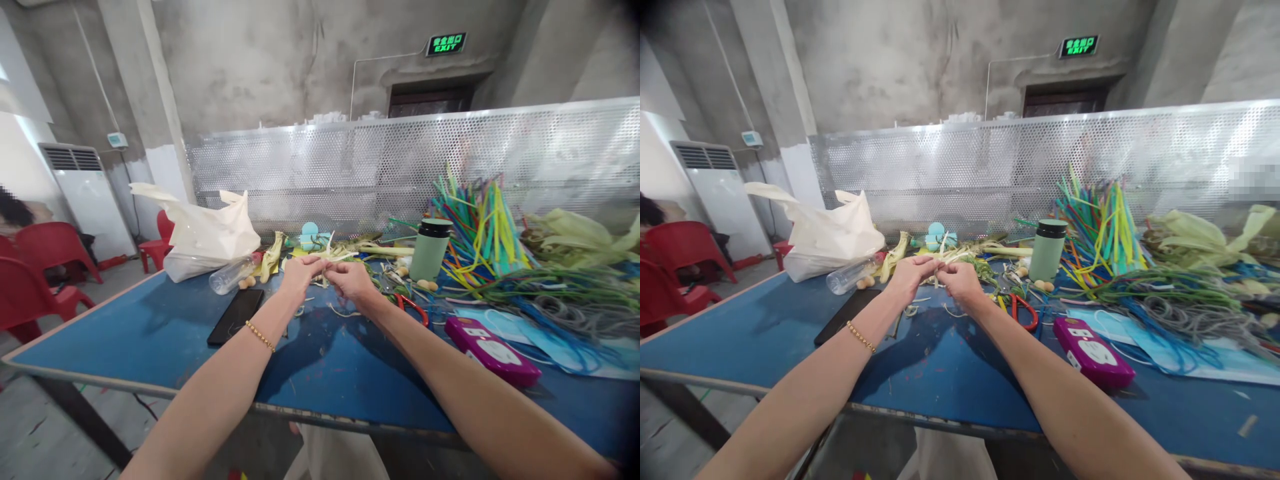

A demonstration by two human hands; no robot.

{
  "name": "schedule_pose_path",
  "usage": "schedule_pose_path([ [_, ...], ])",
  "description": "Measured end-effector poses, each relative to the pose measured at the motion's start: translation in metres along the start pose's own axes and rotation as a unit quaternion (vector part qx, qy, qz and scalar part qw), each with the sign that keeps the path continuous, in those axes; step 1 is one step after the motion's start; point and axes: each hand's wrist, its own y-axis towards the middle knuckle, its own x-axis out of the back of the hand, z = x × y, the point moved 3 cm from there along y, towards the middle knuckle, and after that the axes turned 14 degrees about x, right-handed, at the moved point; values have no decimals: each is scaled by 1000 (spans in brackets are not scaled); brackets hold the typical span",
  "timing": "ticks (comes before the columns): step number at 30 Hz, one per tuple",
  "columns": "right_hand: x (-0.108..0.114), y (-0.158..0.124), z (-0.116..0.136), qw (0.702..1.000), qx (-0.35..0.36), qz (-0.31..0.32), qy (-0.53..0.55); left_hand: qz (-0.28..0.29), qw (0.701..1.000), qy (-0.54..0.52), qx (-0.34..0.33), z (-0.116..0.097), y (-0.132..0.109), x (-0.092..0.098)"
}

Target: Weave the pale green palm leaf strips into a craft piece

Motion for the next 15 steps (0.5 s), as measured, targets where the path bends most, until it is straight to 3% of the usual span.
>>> schedule_pose_path([
  [15, 3, 2, 2, 994, 48, 53, -77, -12, 1000, -12, -4, -4, -3, 3],
])
